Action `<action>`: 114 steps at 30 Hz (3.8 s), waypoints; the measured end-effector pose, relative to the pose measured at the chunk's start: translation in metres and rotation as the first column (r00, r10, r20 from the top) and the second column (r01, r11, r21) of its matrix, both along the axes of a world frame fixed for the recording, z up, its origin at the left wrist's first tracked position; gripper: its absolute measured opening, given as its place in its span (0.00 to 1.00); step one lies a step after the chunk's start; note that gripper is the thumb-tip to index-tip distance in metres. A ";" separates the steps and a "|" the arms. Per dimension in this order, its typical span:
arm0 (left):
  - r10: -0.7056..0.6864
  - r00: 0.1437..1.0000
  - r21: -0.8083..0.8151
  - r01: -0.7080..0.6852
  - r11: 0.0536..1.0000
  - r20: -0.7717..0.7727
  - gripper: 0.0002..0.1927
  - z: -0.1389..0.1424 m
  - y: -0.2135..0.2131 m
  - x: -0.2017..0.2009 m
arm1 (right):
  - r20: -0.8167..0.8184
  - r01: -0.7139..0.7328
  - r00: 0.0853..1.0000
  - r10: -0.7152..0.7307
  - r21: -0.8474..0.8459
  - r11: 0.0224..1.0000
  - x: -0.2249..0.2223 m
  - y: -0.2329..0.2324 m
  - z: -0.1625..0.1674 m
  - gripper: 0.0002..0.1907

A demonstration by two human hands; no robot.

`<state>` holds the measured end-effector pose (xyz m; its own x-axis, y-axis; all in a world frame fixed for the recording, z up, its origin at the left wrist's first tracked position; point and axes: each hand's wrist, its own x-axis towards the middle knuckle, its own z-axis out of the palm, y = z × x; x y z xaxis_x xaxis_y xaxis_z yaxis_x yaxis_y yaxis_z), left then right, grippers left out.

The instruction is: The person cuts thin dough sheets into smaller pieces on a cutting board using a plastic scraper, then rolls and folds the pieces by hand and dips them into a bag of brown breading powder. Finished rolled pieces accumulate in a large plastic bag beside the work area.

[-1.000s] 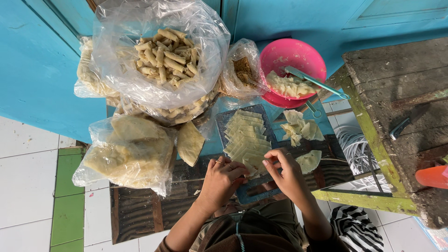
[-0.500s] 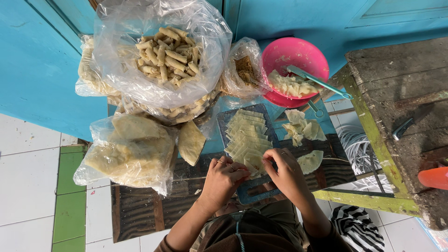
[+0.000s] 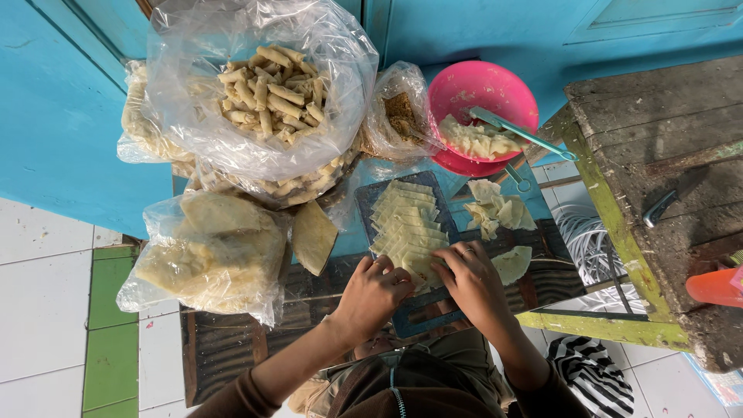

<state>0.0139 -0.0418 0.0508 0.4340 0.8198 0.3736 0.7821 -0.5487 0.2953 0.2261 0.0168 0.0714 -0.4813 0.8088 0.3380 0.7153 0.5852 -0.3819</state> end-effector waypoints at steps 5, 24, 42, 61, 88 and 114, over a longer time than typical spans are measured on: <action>-0.100 0.994 -0.022 0.099 0.995 -0.044 0.04 0.005 0.013 -0.003 | 0.032 0.046 0.998 -0.046 -0.016 0.999 -0.001 -0.001 -0.003 0.07; -0.133 0.980 0.045 0.128 0.991 0.145 0.09 -0.002 0.007 -0.020 | -0.064 0.031 0.997 -0.033 -0.031 0.999 -0.001 -0.006 0.008 0.08; -0.123 0.983 0.070 0.114 0.991 0.139 0.12 -0.007 0.007 -0.016 | -0.232 -0.047 0.973 -0.013 -0.251 0.967 -0.007 -0.028 -0.006 0.07; 0.136 0.857 -0.222 -0.025 0.975 0.497 0.16 0.001 0.008 -0.005 | -0.170 -0.232 0.966 0.194 -0.244 0.942 -0.008 0.000 0.001 0.09; 0.142 0.935 -0.017 -0.144 0.989 0.326 0.13 -0.005 0.006 -0.003 | -0.144 -0.309 0.943 0.300 -0.043 0.950 0.005 0.005 -0.003 0.12; 0.292 0.890 -0.162 -0.250 0.955 0.350 0.07 -0.005 0.012 0.000 | -0.280 -0.229 0.951 0.134 -0.340 0.912 -0.001 0.028 -0.028 0.09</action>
<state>0.0134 -0.0300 0.0457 0.0390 0.9306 0.3639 0.7209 -0.2784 0.6346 0.2246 0.0451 0.0429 -0.5716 0.8042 0.1628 0.4659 0.4814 -0.7424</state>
